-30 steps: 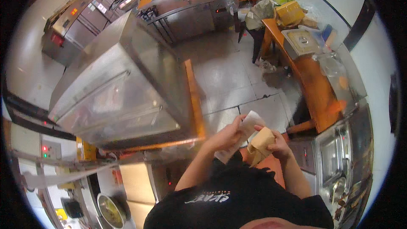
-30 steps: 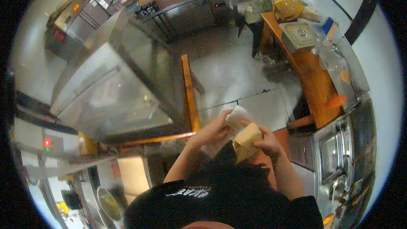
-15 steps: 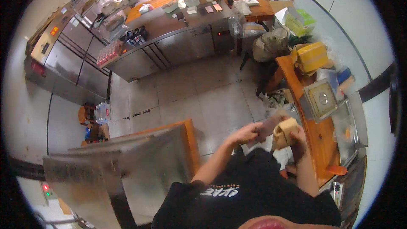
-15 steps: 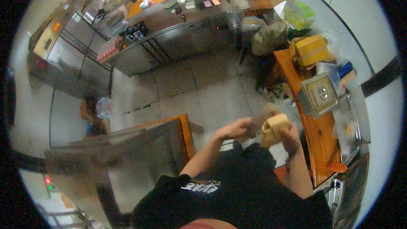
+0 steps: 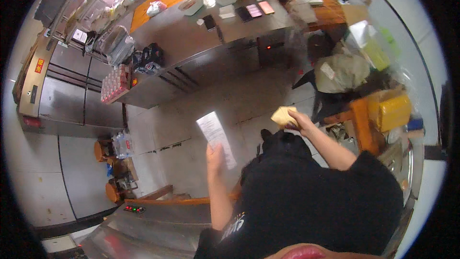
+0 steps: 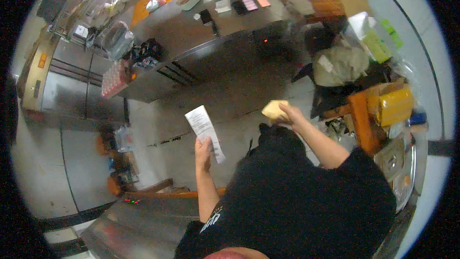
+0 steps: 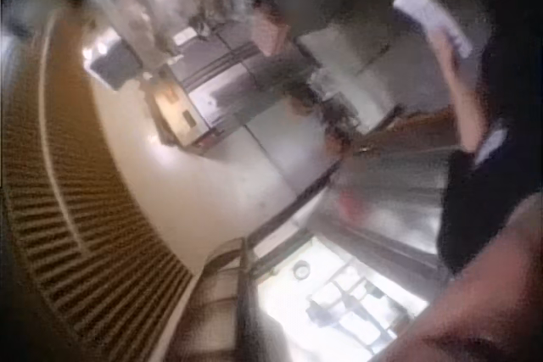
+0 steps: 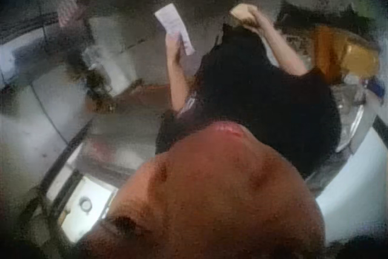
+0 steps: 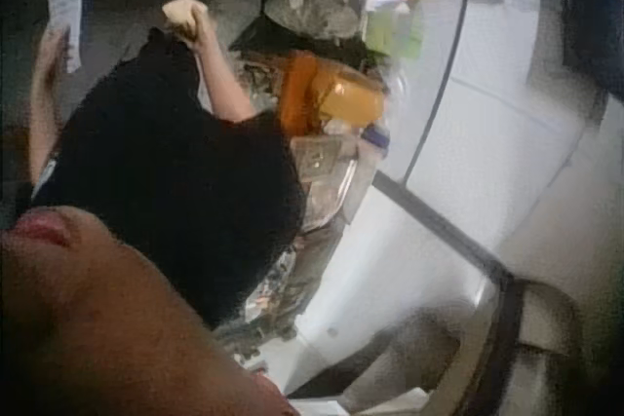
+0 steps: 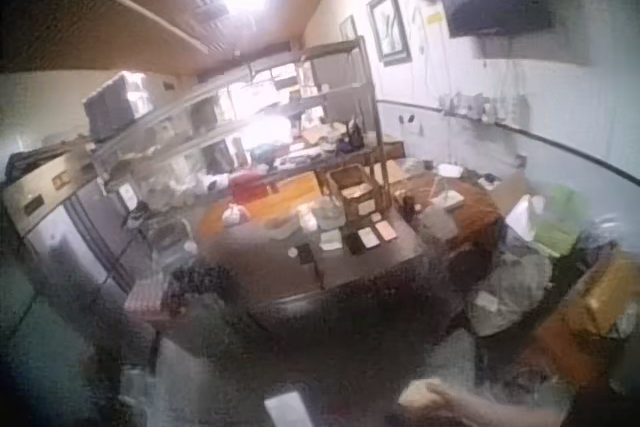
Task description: The person opens a package of round yellow items and places them into a fryer basket. They then tear lettuce leaves and place them into a paper bag, add a cooked patty and a fried egg, and fold the bag to complete the assembly.
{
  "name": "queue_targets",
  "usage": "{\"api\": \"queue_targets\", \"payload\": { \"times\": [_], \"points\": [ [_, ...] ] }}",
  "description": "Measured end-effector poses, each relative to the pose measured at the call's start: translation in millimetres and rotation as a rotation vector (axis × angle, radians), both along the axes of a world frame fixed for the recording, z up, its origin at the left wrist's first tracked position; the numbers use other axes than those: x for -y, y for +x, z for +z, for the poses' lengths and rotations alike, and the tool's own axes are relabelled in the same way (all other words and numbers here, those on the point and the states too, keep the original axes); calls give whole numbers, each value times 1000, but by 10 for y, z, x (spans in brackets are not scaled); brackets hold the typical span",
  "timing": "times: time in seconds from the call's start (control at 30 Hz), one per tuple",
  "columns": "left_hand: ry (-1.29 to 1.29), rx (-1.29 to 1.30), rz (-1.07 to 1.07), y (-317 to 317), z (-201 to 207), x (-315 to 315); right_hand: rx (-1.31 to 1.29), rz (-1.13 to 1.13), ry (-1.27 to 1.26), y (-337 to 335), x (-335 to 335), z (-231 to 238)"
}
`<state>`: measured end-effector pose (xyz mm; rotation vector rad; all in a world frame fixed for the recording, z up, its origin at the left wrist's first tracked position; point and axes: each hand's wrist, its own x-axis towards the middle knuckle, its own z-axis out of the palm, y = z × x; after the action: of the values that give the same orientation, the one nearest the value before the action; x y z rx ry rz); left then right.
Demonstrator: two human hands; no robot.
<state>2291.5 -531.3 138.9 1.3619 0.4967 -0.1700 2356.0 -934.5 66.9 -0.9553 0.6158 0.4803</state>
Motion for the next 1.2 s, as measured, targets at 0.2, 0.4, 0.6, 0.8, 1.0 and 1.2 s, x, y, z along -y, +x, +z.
{"api": "queue_targets", "payload": {
  "times": [0.2,0.4,0.6,0.8,1.0,1.2],
  "points": [
    [-92,51,285,572,-87,-817,84,193,-109,2585,-1564,-179],
    [-96,-34,372,2396,-362,-1266,86,64,-237,4852,-3074,-782],
    [-24,-73,162,4710,125,-1944,338,56,-834,6122,-3745,-1090],
    [22,-40,101,6065,390,-2119,682,-79,-1460,6553,-2161,-457],
    [71,-130,84,6532,269,-1892,207,207,-1786,7363,-856,-674],
    [123,-151,128,6710,339,-1675,61,277,-1759,7618,-879,-696]
  ]
}}
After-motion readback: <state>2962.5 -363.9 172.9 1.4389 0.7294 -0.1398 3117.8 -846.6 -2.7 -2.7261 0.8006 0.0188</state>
